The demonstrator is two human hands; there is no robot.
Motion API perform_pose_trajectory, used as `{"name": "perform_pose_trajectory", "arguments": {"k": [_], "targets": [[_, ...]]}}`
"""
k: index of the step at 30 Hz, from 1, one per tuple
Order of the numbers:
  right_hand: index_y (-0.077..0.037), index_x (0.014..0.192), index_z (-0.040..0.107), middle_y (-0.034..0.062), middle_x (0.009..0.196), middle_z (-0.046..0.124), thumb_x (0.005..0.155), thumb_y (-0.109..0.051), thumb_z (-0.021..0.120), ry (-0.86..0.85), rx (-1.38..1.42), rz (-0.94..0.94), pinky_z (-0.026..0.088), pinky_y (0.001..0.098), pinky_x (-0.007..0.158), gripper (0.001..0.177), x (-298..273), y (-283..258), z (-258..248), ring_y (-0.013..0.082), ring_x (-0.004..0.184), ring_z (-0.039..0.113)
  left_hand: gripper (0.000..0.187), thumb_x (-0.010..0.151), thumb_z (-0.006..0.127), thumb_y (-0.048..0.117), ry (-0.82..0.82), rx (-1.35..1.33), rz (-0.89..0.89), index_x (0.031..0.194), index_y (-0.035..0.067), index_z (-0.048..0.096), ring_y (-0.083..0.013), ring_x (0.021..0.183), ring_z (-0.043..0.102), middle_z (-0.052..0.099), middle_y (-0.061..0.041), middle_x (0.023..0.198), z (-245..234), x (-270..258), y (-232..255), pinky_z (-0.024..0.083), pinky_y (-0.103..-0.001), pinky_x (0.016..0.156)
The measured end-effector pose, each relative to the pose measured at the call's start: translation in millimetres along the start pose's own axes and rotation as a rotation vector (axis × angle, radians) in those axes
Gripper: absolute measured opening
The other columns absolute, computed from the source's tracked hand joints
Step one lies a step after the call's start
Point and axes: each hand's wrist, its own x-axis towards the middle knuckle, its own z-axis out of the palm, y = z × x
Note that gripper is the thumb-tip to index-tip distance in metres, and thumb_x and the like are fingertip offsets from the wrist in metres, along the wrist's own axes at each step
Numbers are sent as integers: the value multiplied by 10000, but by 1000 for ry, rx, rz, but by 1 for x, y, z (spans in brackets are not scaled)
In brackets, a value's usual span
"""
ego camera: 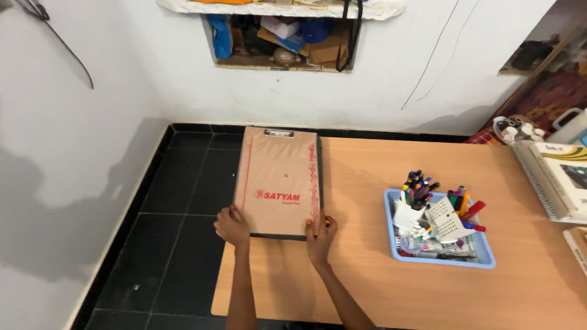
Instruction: The person organizes stationery items by moving books, folders, and a clipboard from a white plastic chair onto a wooden table. They stack the items neatly and then arrange a set of markers in a blue tray.
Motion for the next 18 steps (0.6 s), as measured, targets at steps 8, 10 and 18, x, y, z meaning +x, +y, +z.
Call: {"name": "perform_pose_trajectory", "arguments": {"k": [8, 10, 18], "targets": [[-6, 1429, 555, 186, 1314, 456, 973, -239, 676, -14, 31, 52, 430, 414, 984, 526, -1, -5, -5, 322, 1189, 454, 538, 986, 634, 277, -7, -199, -39, 1333, -105, 484, -363, 1000, 579, 626, -143, 942, -10, 2, 5, 392, -550, 912], [-3, 1434, 551, 187, 1320, 454, 981, -229, 664, -11, 47, 65, 430, 414, 989, 518, -2, -5, -5, 326, 1215, 445, 507, 984, 636, 257, -69, -154, -52, 1344, -67, 485, -359, 1033, 559, 640, -123, 959, -14, -1, 9, 384, -532, 942], [-29, 1459, 504, 173, 1310, 456, 994, -259, 650, -31, 51, 43, 439, 400, 995, 538, -2, 4, -5, 306, 1200, 460, 395, 1011, 626, 240, -28, -137, 32, 1265, -52, 549, -349, 1073, 546, 640, -170, 1078, -17, -5, 5, 394, -512, 943]]}}
